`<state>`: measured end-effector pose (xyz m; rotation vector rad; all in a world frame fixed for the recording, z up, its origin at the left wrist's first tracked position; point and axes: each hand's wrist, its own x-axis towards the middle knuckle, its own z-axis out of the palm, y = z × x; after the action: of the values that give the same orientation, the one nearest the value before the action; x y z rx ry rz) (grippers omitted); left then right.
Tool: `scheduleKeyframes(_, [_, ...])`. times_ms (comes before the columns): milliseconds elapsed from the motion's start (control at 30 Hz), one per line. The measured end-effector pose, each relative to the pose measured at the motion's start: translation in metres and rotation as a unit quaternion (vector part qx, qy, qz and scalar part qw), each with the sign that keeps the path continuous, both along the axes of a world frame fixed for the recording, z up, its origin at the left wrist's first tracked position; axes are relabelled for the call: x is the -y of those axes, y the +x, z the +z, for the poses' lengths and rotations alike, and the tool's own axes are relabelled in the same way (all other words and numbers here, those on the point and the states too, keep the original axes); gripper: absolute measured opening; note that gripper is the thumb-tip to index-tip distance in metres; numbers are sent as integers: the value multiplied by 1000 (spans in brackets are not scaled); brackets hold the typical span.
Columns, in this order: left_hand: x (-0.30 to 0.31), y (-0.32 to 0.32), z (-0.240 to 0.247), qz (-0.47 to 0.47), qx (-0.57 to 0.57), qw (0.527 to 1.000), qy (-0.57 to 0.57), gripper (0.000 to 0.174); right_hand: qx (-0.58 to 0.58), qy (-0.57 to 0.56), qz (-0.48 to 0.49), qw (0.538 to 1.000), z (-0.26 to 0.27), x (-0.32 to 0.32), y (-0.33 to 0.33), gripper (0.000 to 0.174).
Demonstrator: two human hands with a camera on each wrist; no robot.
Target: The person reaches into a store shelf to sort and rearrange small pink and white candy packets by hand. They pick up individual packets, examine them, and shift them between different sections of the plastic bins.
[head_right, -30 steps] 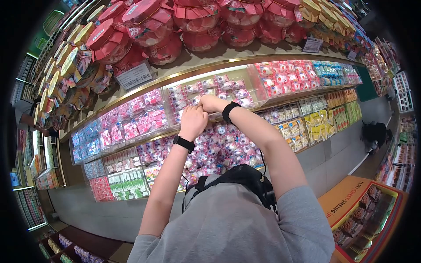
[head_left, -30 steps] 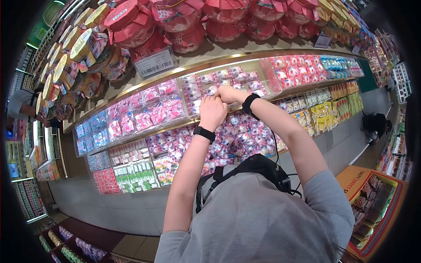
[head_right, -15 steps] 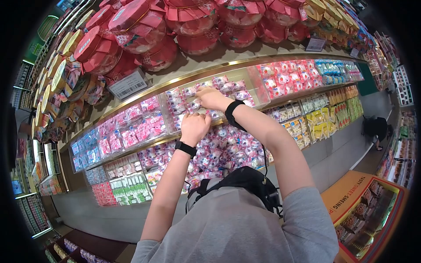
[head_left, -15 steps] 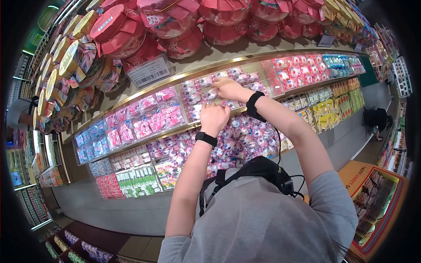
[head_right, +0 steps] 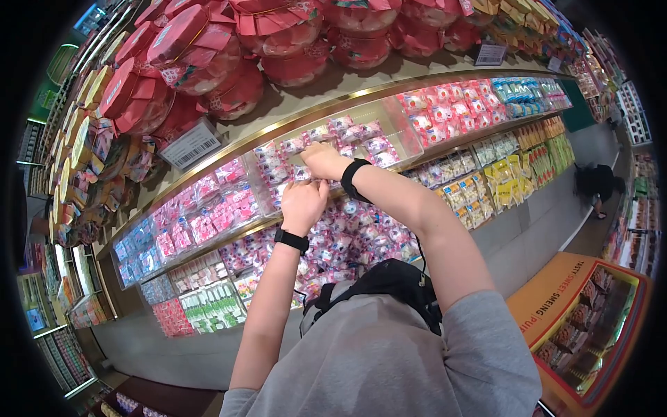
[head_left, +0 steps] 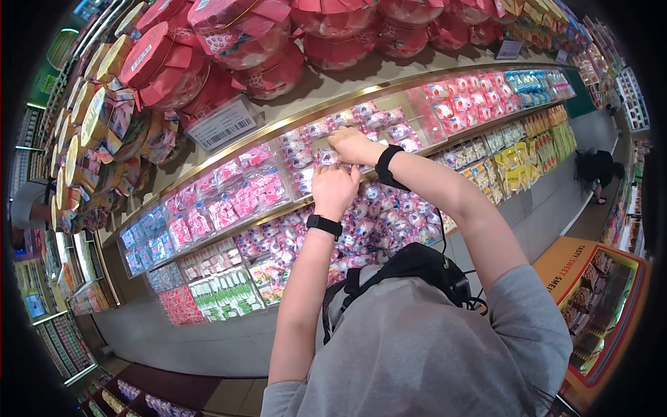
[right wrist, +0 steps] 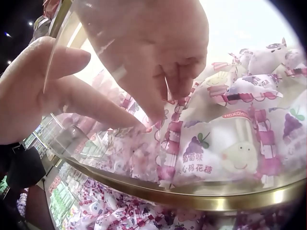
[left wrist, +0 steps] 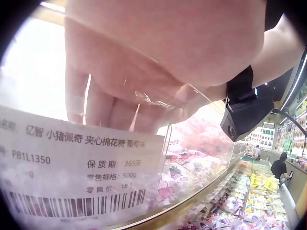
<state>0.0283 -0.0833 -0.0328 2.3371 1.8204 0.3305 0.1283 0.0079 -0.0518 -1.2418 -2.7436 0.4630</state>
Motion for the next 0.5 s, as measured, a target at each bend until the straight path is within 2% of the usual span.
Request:
scheduleKeyframes(67, [0, 0, 0, -3, 16, 996, 85, 37, 43, -102, -4, 994, 10, -4, 0, 23])
scheduleKeyframes(100, [0, 0, 2, -4, 16, 996, 86, 37, 43, -101, -5, 994, 10, -4, 1, 23])
scheduleKeyframes(167, [0, 1, 5, 20, 31, 999, -5, 43, -79, -179, -47, 979, 8, -3, 2, 25])
scheduleKeyframes(200, [0, 1, 4, 20, 30, 999, -4, 43, -80, -179, -48, 979, 3, -3, 3, 25])
scheduleKeyframes(267, [0, 0, 0, 15, 39, 998, 36, 42, -70, -89, -24, 993, -6, -6, 6, 24])
scheduleKeyframes(400, [1, 1, 1, 14, 14, 999, 27, 41, -73, -115, -34, 990, -1, -12, 11, 22])
scheduleKeyframes(500, [1, 1, 1, 20, 12, 999, 45, 39, -30, -133, -23, 990, -1, -13, 14, 21])
